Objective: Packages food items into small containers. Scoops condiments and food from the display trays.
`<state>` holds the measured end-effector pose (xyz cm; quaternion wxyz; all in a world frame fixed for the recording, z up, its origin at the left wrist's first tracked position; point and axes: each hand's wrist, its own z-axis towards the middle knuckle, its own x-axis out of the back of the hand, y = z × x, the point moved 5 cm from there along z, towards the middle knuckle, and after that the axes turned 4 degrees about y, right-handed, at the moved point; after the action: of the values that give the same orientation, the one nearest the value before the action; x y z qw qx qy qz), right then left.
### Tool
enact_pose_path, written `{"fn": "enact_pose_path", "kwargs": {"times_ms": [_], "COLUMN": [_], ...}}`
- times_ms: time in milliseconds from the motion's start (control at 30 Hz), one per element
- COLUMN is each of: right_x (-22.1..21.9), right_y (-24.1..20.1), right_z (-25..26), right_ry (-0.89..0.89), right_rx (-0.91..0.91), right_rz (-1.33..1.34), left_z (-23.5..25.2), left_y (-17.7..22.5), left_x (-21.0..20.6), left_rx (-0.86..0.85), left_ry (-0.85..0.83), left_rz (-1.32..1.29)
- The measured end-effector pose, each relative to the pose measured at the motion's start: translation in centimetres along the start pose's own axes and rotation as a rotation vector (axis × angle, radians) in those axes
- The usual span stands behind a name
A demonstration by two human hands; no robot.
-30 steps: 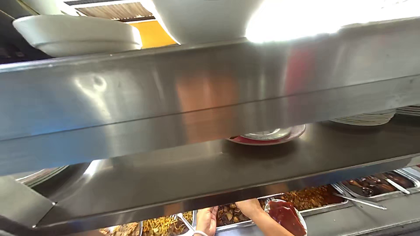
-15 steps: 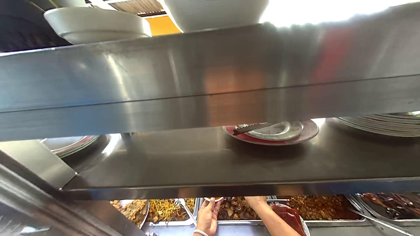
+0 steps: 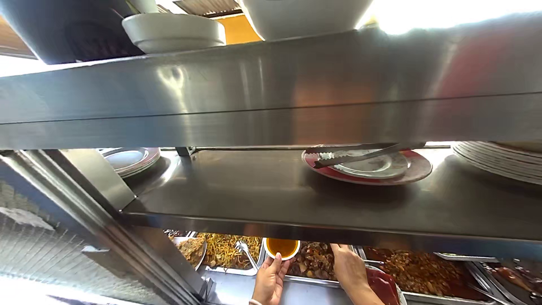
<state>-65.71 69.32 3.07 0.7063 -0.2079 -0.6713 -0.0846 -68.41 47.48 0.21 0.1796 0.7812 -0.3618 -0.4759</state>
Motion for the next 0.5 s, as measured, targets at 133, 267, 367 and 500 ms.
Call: {"fn": "enact_pose_path", "kwargs": {"times_ms": [133,267,367,500], "right_x": [1.1,0.8,0.0,-2.2], "right_y": [0.2,0.0,-0.2,-0.8], "right_z": [-4.9,-9.3,-11.2,-11.7], "right_ry": [0.049,0.185,0.415,0.331], "right_rx": [-0.003,-0.007,0.062,0.016], "right_rz": [-0.025,-0.024,-0.002,0.001], "left_z": [-2.7,-5.6,-7.8,-10.7], "left_y": [1.7,3.6,5.3,7.4], "left_x": [0.5,1.9,3.7,6.6], "left_rx": [-0.001,-0.005,-0.009,-0.013], "left_ry": [-0.046,-0.07,-0.101,-0.116], "left_rz": [0.024,0.041,0.051,0.074]}}
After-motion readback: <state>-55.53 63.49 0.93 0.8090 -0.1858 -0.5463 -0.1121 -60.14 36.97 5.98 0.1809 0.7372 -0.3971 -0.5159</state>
